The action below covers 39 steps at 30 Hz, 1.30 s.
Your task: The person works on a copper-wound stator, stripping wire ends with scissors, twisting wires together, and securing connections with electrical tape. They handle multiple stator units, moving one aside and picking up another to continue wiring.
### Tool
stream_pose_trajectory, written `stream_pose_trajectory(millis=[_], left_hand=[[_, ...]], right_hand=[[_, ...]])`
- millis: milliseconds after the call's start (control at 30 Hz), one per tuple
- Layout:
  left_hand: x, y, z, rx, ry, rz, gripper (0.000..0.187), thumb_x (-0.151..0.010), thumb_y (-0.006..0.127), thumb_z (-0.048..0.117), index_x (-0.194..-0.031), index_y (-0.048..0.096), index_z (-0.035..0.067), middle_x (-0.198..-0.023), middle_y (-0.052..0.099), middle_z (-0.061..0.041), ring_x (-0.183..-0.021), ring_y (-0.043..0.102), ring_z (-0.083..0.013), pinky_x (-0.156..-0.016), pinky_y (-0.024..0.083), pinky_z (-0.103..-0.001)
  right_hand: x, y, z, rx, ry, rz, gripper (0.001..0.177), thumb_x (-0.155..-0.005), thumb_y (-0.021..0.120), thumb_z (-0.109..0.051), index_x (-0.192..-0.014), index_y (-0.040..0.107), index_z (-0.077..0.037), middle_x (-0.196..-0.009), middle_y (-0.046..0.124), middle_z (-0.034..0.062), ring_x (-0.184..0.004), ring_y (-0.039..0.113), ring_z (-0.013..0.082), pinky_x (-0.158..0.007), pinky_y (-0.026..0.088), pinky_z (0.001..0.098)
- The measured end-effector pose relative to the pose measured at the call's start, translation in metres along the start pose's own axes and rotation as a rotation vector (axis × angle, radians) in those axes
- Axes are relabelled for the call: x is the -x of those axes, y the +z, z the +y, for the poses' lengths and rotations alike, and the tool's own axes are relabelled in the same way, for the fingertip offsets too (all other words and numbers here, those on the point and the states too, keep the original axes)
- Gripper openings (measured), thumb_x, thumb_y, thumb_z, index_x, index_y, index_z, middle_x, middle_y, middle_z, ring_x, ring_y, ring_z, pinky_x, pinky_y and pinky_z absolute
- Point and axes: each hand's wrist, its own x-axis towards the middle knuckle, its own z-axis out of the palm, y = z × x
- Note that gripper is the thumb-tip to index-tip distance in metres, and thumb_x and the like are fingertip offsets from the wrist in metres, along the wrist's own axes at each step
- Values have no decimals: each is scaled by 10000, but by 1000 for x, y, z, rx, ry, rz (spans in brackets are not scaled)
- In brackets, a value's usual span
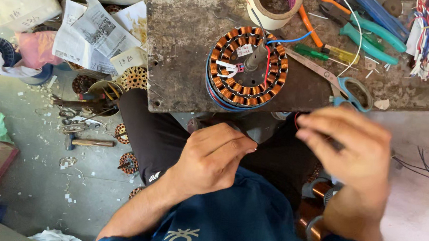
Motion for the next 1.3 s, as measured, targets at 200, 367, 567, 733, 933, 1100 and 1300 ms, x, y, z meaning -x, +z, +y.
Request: stream_pose_trajectory(millis=[200, 367, 567, 733, 933, 1100, 1300], left_hand=[[-1, 6, -4, 8, 30, -29, 279, -778, 728, -94, -1043, 670, -31, -989, 684, -132, -856, 687, -291, -753, 573, -386], [-4, 5, -1, -13, 7, 5, 240, -865, 776, -56, -1080, 672, -35, -994, 693, -116, -859, 695, -264, -746, 576, -357], [-3, 9, 2, -25, 3, 43, 260, -869, 817, -15, -1083, 670, -24, -982, 685, -109, -856, 689, -258, -735, 568, -355], [-4, 9, 4, -37, 21, 51, 269, -849, 800, -46, -1080, 664, -27, -985, 669, -118, -865, 680, -268, -730, 562, -361], [-6, 6, 3, -129, 74, 50, 284, -825, 786, -27, -1084, 673, 1, -994, 664, -92, -906, 672, -258, -775, 555, -374], [-13, 7, -1, -222, 68, 173, 290, -863, 854, 79, -1106, 697, 55, -1059, 663, -49, -1009, 621, -262, -890, 477, -404], [-31, 16, -13, -327, -125, 302, 320, -897, 866, 141, -1176, 711, 109, -1336, 570, -76, -1287, 471, -314, -1123, 371, -441]], right_hand=[[12, 44, -38, -153, -51, 117, 194, -815, 845, -5, -981, 744, -11, -935, 759, 124, -831, 769, 211, -721, 599, 292], [15, 51, -42, -106, -39, 167, 135, -871, 797, -1, -975, 711, -14, -932, 738, 109, -824, 754, 223, -741, 591, 305], [23, 57, -35, -149, -39, 173, 123, -943, 728, -1, -1012, 629, 23, -962, 704, 141, -849, 719, 230, -754, 580, 313], [24, 54, -40, -203, -8, 164, 133, -924, 745, 0, -1022, 657, 20, -980, 721, 148, -877, 735, 234, -784, 588, 310], [21, 52, -40, -252, -7, 159, 179, -879, 790, 2, -1017, 680, 32, -982, 737, 164, -893, 751, 229, -804, 597, 301], [5, 48, -42, -315, 8, 214, 113, -928, 750, 39, -1014, 677, 41, -983, 736, 157, -891, 751, 226, -825, 604, 304], [-43, 33, -32, -156, -79, 262, 116, -963, 745, 52, -1032, 653, 39, -1052, 689, 172, -986, 723, 259, -880, 583, 316]])
